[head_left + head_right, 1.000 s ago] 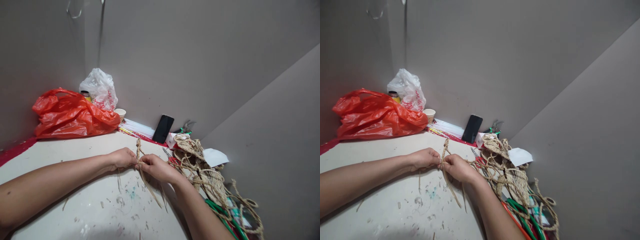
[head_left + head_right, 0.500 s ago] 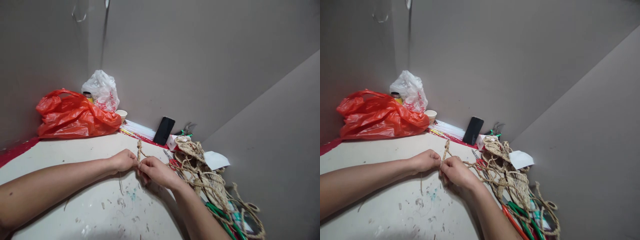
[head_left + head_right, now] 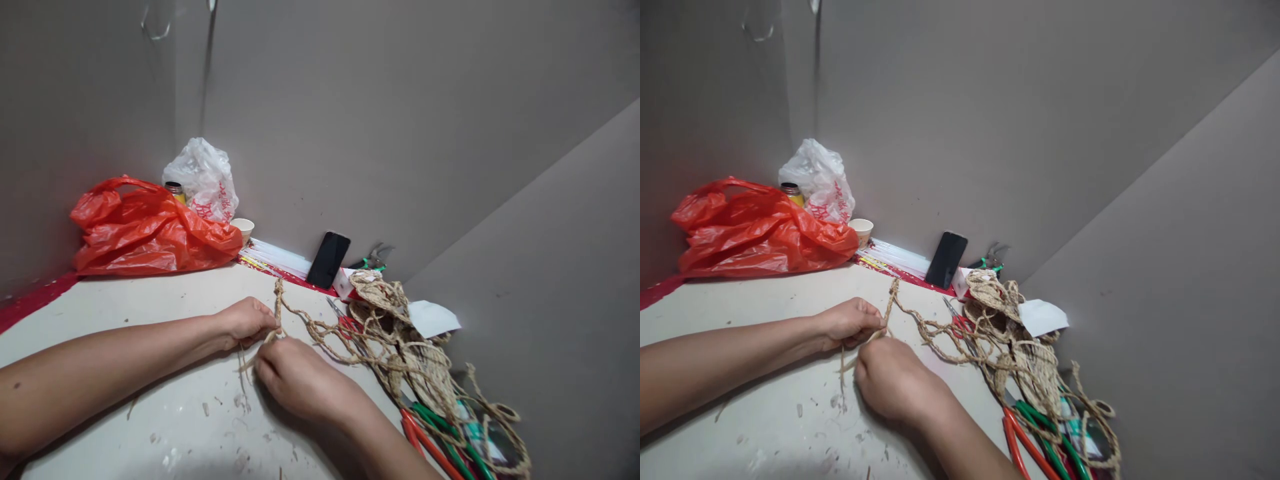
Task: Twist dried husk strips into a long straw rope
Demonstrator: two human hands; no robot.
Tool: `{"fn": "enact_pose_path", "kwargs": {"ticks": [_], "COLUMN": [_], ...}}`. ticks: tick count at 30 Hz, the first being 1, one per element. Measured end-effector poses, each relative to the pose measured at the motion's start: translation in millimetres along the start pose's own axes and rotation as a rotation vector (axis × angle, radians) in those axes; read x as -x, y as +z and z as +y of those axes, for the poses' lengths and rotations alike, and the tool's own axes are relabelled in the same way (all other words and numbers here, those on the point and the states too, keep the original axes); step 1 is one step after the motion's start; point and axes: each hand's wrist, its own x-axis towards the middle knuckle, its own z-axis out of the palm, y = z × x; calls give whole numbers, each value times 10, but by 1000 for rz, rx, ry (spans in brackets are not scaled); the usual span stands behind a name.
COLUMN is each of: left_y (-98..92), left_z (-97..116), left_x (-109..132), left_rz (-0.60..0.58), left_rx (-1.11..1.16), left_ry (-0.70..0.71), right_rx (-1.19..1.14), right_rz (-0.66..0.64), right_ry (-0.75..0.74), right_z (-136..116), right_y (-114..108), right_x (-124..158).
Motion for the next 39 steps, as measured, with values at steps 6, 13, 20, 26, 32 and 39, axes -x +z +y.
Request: {"fn": "enact_pose_path", "kwargs": {"ticks": [6,13,20,26,32,39], "left_y": [-25,-28,-8,13,-18,-27], "left_z": [14,17,-9,23,-3,48], "left_x": [5,32,53,81,52,63], "left_rz": [-22,-50,-3,-75,-57,-32], "left_rx": [12,-22,-84,-66,-86,-103], "left_ry": [17,65,97,75,73,30], "right_rx": [-541,-792,-965,-924,-1036,-1133], "right_rz": [-208,134,-9,-137,-145,-142], "right_ry": [-25,227,250,221,191,238], "right_z": [189,573,632,754,763,749], "right_y": [-317,-103,84,68,104,117], "right_x": [106,-269,-366,-374,-392,-391]}}
